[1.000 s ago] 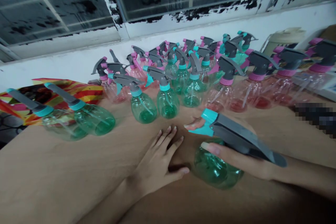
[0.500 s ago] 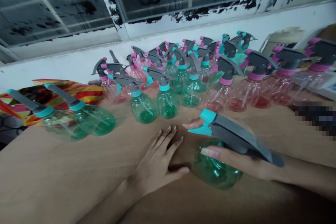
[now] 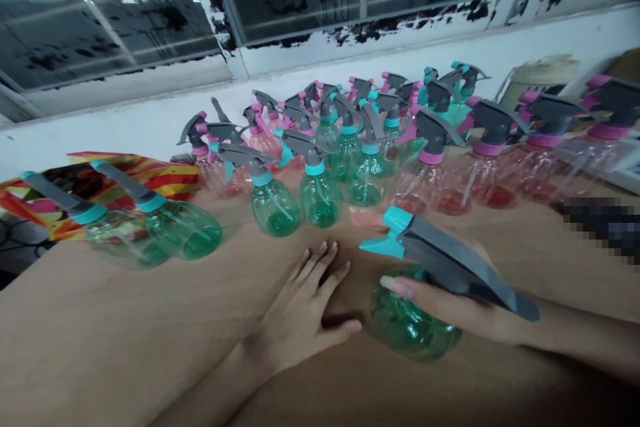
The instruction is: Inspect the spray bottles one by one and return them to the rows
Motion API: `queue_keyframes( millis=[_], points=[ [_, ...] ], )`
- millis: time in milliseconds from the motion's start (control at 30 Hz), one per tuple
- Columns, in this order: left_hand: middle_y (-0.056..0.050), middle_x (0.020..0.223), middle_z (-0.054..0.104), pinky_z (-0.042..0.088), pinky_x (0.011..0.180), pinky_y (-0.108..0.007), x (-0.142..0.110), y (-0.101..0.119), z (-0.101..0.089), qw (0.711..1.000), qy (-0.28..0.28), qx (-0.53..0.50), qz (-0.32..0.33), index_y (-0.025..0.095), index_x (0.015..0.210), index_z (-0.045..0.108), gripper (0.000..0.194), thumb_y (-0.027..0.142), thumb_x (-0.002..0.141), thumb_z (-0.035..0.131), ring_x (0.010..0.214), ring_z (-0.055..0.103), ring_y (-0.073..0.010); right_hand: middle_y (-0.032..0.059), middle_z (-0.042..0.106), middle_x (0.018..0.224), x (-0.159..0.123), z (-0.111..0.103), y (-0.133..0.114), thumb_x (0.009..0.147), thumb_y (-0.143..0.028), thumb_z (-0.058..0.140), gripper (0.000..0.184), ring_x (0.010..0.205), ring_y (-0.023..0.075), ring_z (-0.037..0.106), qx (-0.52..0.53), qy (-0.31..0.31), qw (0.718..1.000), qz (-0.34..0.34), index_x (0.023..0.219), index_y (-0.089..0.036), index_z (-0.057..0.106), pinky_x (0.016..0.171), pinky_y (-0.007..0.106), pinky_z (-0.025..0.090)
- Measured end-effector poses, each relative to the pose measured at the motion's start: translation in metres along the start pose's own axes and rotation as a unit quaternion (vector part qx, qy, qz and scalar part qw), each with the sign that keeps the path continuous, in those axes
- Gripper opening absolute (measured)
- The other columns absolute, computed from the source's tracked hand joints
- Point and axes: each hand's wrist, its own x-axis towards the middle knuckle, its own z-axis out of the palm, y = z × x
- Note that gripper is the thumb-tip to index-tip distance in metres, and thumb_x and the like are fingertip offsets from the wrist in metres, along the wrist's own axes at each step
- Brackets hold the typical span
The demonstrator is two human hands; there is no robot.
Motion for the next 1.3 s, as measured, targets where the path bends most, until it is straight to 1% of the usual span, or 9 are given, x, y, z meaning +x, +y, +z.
queue_keyframes(
  millis=[100, 233, 400, 600, 800, 967, 1033, 1133, 1300],
  points=[
    [-0.012, 0.149, 0.033, 0.021, 0.112, -0.05, -0.0011, -0.0005, 0.0013, 1.0, 0.002, 0.001, 0.001, 0.017, 0.144, 0.031, 0.076, 0.061, 0.086, 0.053, 0.139, 0.023, -0.0307, -0.0004, 0.068, 0.109, 0.0002, 0.0018, 0.0007, 0.076, -0.019, 0.066, 0.031, 0.102, 0.0208, 0.065, 0.079, 0.019, 0.997, 0.01, 0.104, -0.028, 0.06, 0.091, 0.032, 0.054],
    [-0.012, 0.149, 0.034, 0.022, 0.112, -0.05, -0.0014, -0.0008, 0.0018, 1.0, 0.004, -0.001, -0.001, 0.017, 0.144, 0.032, 0.076, 0.063, 0.086, 0.052, 0.139, 0.025, -0.0307, -0.0004, 0.069, 0.106, -0.0011, 0.0053, 0.0032, 0.073, -0.018, 0.069, 0.036, 0.1, 0.0212, 0.065, 0.096, 0.033, 0.995, 0.005, 0.106, -0.027, 0.06, 0.09, 0.033, 0.053],
    [-0.011, 0.149, 0.035, 0.02, 0.113, -0.051, -0.0008, -0.0011, 0.002, 1.0, 0.0, -0.012, -0.003, 0.019, 0.144, 0.03, 0.076, 0.063, 0.086, 0.051, 0.139, 0.024, -0.0302, -0.0001, 0.069, 0.099, -0.0021, 0.0052, 0.004, 0.071, -0.016, 0.071, 0.04, 0.091, 0.02, 0.067, 0.11, 0.036, 0.993, 0.014, 0.107, -0.027, 0.058, 0.079, 0.032, 0.057],
    [-0.011, 0.149, 0.034, 0.021, 0.112, -0.052, -0.0004, -0.0012, 0.0011, 1.0, 0.001, -0.016, -0.003, 0.019, 0.145, 0.03, 0.077, 0.063, 0.086, 0.052, 0.138, 0.025, -0.0314, -0.0001, 0.069, 0.103, -0.0004, 0.0034, 0.0019, 0.071, -0.013, 0.071, 0.039, 0.1, 0.0197, 0.065, 0.128, 0.036, 0.991, 0.01, 0.104, -0.028, 0.058, 0.089, 0.033, 0.054],
    [-0.012, 0.15, 0.032, 0.022, 0.112, -0.052, -0.0009, -0.0016, 0.0029, 1.0, 0.009, -0.017, 0.0, 0.018, 0.144, 0.03, 0.076, 0.063, 0.086, 0.051, 0.138, 0.026, -0.0319, -0.0019, 0.069, 0.099, -0.0005, 0.0025, -0.0009, 0.074, -0.017, 0.069, 0.03, 0.093, 0.0191, 0.067, 0.129, 0.031, 0.991, 0.033, 0.1, -0.028, 0.059, 0.084, 0.032, 0.055],
    [-0.013, 0.154, 0.023, 0.021, 0.111, -0.053, -0.0012, -0.0012, 0.0033, 0.999, 0.02, -0.024, 0.007, 0.02, 0.146, 0.024, 0.079, 0.061, 0.086, 0.054, 0.14, 0.021, -0.032, -0.0017, 0.068, 0.082, -0.002, -0.0017, -0.0041, 0.082, -0.026, 0.061, 0.004, 0.074, 0.0166, 0.066, 0.054, -0.001, 0.998, 0.037, 0.083, -0.026, 0.058, 0.063, 0.029, 0.055],
    [-0.014, 0.154, 0.021, 0.021, 0.112, -0.052, -0.0012, -0.001, 0.0027, 1.0, 0.02, -0.02, 0.007, 0.019, 0.147, 0.023, 0.08, 0.06, 0.086, 0.054, 0.14, 0.02, -0.0319, -0.0008, 0.067, 0.081, -0.002, -0.0025, -0.0048, 0.085, -0.028, 0.058, 0.004, 0.074, 0.0168, 0.065, 0.023, -0.001, 0.999, 0.026, 0.081, -0.025, 0.058, 0.061, 0.029, 0.054],
    [-0.015, 0.153, 0.024, 0.022, 0.111, -0.052, -0.001, -0.0006, 0.0016, 1.0, 0.015, -0.01, 0.005, 0.018, 0.145, 0.027, 0.079, 0.061, 0.085, 0.054, 0.14, 0.019, -0.0313, -0.0003, 0.068, 0.085, -0.0018, -0.0023, -0.0044, 0.085, -0.027, 0.057, 0.004, 0.08, 0.0174, 0.065, 0.013, 0.001, 1.0, 0.004, 0.087, -0.026, 0.06, 0.067, 0.029, 0.054],
    [-0.013, 0.148, 0.035, 0.024, 0.111, -0.051, -0.0002, 0.0011, -0.0013, 1.0, 0.004, -0.008, -0.005, 0.018, 0.141, 0.035, 0.074, 0.062, 0.085, 0.054, 0.139, 0.024, -0.0313, 0.0003, 0.067, 0.095, -0.0024, -0.0009, -0.0021, 0.08, -0.024, 0.064, 0.021, 0.084, 0.0178, 0.065, 0.072, 0.004, 0.997, 0.005, 0.099, -0.027, 0.058, 0.076, 0.031, 0.055]
  ],
)
